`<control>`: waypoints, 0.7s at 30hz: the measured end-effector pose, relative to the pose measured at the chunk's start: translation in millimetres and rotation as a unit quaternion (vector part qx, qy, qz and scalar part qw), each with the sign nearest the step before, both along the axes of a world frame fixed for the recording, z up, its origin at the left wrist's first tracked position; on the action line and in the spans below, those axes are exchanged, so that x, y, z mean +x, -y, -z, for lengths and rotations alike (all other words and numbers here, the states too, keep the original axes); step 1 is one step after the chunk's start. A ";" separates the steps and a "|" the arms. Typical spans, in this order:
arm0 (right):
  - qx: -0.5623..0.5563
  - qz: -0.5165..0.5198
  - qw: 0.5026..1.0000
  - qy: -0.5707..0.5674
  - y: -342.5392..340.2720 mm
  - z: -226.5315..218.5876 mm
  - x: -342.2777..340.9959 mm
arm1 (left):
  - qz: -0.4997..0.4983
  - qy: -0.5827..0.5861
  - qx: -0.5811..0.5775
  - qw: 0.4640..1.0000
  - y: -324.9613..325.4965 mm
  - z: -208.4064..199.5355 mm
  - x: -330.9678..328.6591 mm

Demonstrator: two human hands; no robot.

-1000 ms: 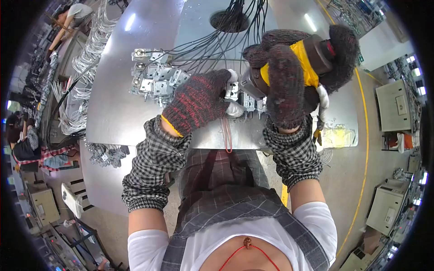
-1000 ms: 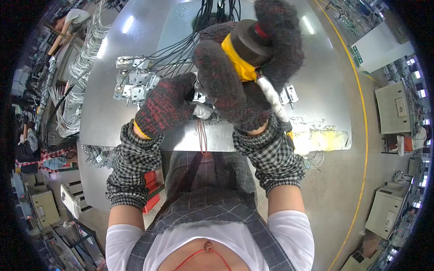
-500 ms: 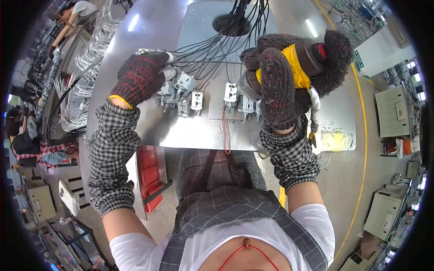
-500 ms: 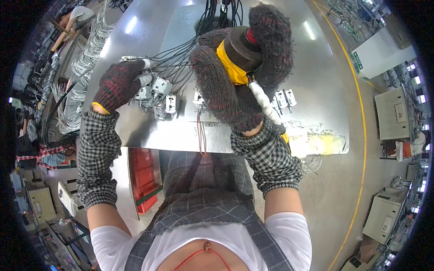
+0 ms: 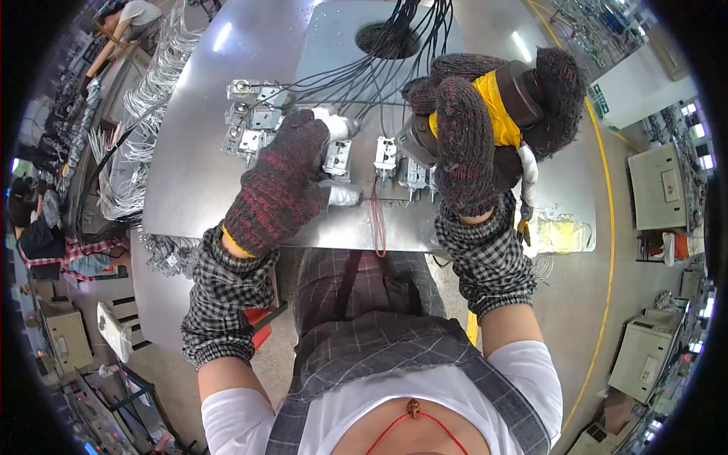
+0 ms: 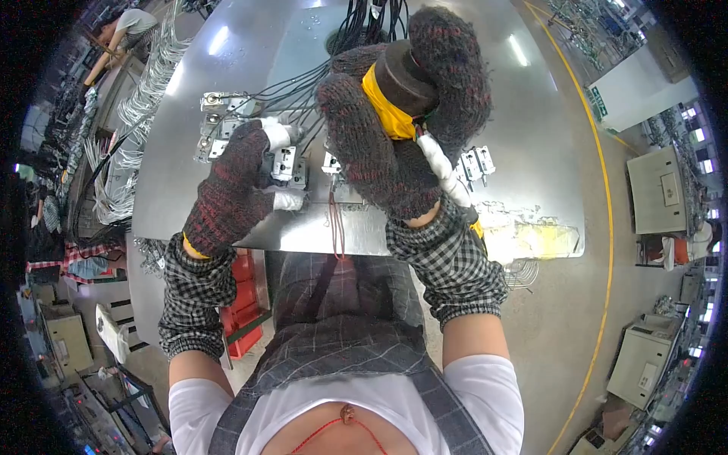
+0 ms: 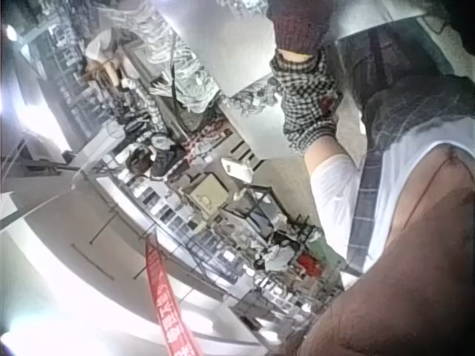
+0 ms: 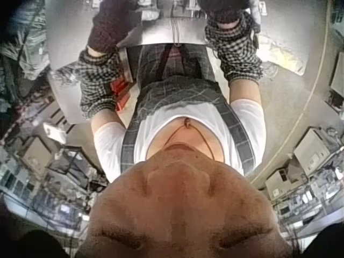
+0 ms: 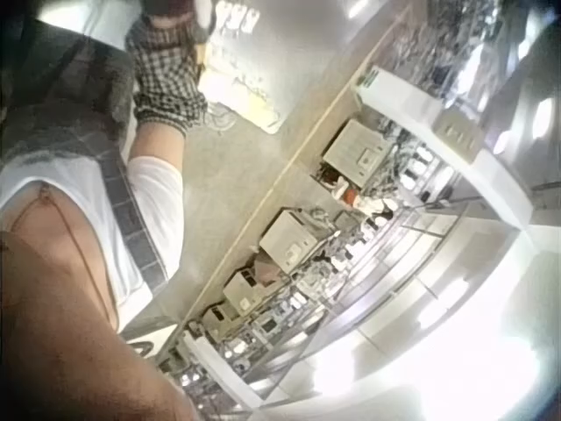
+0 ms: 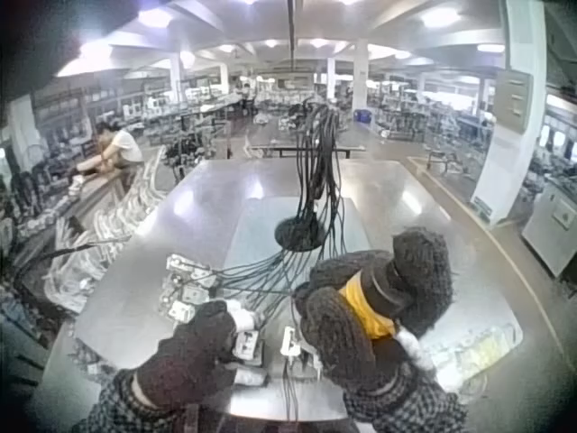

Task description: The person assembles electronic components by securing them with screws using an electric screwdriver.

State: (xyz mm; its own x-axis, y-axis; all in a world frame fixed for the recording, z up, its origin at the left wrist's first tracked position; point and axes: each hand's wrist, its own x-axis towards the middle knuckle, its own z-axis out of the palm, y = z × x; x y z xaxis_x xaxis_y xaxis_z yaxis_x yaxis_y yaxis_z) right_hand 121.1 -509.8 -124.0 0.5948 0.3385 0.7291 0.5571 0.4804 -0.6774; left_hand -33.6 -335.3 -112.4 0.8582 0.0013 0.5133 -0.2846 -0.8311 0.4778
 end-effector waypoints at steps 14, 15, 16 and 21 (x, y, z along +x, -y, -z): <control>0.147 0.074 0.981 0.105 8.1 -35.6 13.8 | -0.029 -0.085 -0.168 0.982 36.3 4.5 26.8; 0.193 0.023 0.980 0.047 10.0 -36.1 16.6 | -0.002 -0.082 -0.141 0.987 40.9 -0.3 32.6; 0.193 0.023 0.980 0.049 8.5 -37.0 18.4 | 0.018 -0.103 -0.228 0.968 40.8 6.3 37.5; 0.209 0.010 0.978 0.012 5.2 -18.8 19.3 | -0.021 -0.082 -0.044 0.995 12.3 19.0 32.1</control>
